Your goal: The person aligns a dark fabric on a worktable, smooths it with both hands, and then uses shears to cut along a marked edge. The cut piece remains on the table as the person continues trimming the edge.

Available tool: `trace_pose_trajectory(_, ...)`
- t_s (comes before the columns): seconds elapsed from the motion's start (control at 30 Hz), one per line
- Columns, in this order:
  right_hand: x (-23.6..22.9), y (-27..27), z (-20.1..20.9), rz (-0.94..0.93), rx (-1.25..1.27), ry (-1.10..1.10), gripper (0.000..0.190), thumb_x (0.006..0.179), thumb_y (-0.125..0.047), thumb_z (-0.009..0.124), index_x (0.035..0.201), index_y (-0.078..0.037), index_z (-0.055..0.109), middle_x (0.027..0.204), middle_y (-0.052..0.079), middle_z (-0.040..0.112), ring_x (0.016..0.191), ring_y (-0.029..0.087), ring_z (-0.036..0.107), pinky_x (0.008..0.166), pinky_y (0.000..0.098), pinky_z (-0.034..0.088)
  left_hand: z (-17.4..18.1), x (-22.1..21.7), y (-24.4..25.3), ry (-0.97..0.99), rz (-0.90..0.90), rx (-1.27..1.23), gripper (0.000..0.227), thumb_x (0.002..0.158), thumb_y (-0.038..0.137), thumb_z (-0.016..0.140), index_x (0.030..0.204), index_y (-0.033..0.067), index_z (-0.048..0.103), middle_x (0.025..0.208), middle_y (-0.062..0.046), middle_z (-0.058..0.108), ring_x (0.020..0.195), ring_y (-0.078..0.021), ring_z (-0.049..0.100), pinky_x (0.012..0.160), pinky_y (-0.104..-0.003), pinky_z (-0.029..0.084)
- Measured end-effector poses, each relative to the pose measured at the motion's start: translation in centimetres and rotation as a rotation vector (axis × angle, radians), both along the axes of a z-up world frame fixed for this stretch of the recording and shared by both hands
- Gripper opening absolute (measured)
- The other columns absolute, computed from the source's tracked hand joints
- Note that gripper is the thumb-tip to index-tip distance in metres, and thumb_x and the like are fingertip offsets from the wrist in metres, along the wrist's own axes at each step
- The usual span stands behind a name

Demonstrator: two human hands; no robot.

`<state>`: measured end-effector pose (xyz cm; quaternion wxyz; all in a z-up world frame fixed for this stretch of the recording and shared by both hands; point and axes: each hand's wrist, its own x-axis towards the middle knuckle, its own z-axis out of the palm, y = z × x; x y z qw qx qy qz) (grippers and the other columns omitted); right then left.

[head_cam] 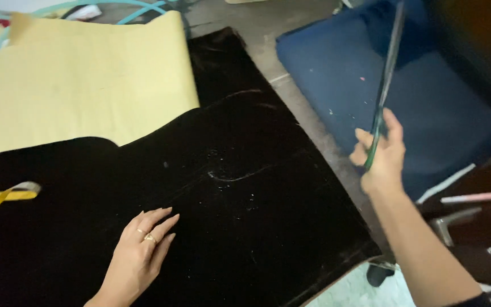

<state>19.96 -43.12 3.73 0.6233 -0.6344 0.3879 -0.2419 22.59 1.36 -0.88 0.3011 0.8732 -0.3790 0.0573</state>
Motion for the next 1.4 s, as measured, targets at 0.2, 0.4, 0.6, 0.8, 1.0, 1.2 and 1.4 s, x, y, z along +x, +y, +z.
trace_pose_trajectory(0.2,-6.7,5.0,3.0,0.22,0.343,0.139,0.009,0.093,-0.008,0.048,0.084,-0.007,0.045,0.044,0.009,0.028,0.035,0.022,0.034,0.054,0.038,0.046,0.1,1.2,-4.5,0.009,-0.176,-0.026,0.038,0.085,0.011,0.063,0.123,0.009,0.06,0.125,-0.009,0.059,0.112,-0.0278,0.059,0.102,-0.046,0.045)
trace_pose_trajectory(0.4,-18.0,3.8,2.0,0.546,0.17,0.46,0.011,0.091,-0.021,0.065,0.094,-0.011,0.06,0.056,0.002,0.043,0.038,0.012,0.03,0.035,0.0299,0.026,-0.1,-1.3,-9.7,0.034,-0.277,-0.032,0.034,0.086,0.013,0.063,0.12,0.0088,0.061,0.118,-0.009,0.061,0.101,-0.0255,0.06,0.09,-0.041,0.048)
trace_pose_trajectory(0.6,-29.6,2.6,3.9,0.642,0.118,0.872,0.028,0.089,-0.035,0.061,0.113,-0.031,0.049,0.106,-0.018,0.048,0.101,0.004,0.029,0.091,0.04,0.013,-0.6,-7.3,-18.6,0.047,-0.37,-0.112,0.016,0.087,0.012,0.063,0.103,0.0095,0.067,0.092,-0.006,0.06,0.079,-0.025,0.057,0.067,-0.038,0.044)
trace_pose_trajectory(0.8,-41.0,0.0,0.5,0.573,0.125,0.656,0.064,0.074,-0.036,0.07,0.134,-0.025,0.05,0.128,-0.017,0.058,0.131,-0.001,0.049,0.124,0.0381,0.0,-2.7,-13.0,-26.2,0.147,-0.469,-0.035,0.007,0.091,0.013,0.06,0.093,0.0097,0.066,0.084,-0.005,0.053,0.072,-0.0253,0.05,0.064,-0.039,0.043)
trace_pose_trajectory(1.0,-40.0,-0.1,0.9,0.252,0.335,0.967,0.03,0.09,-0.038,0.059,0.101,-0.014,0.073,0.085,0.0,0.055,0.084,0.008,0.043,0.082,0.0214,0.021,-3.6,-15.8,-30.2,0.225,-0.415,0.139,0.023,0.086,0.022,0.07,0.103,0.0099,0.062,0.091,-0.005,0.054,0.081,-0.0247,0.052,0.068,-0.038,0.044)
trace_pose_trajectory(1.2,-41.6,-1.9,-0.6,0.423,0.668,0.633,0.044,0.096,-0.041,0.045,0.099,-0.002,0.065,0.071,0.005,0.033,0.044,0.013,0.019,0.045,0.0255,0.014,-4.7,-16.7,-31.9,0.209,-0.336,0.284,0.038,0.082,0.035,0.075,0.107,0.0122,0.058,0.097,-0.004,0.056,0.085,-0.0241,0.054,0.068,-0.038,0.046)
trace_pose_trajectory(1.4,-42.1,-2.5,-2.0,0.423,0.727,0.659,0.046,0.096,-0.04,0.043,0.108,-0.003,0.068,0.076,0.005,0.033,0.048,0.012,0.015,0.048,0.0264,0.015,-5.2,-16.6,-32.7,0.226,-0.194,0.243,0.015,0.086,0.029,0.07,0.087,0.0154,0.064,0.084,0.0,0.059,0.078,-0.0211,0.058,0.059,-0.037,0.05)
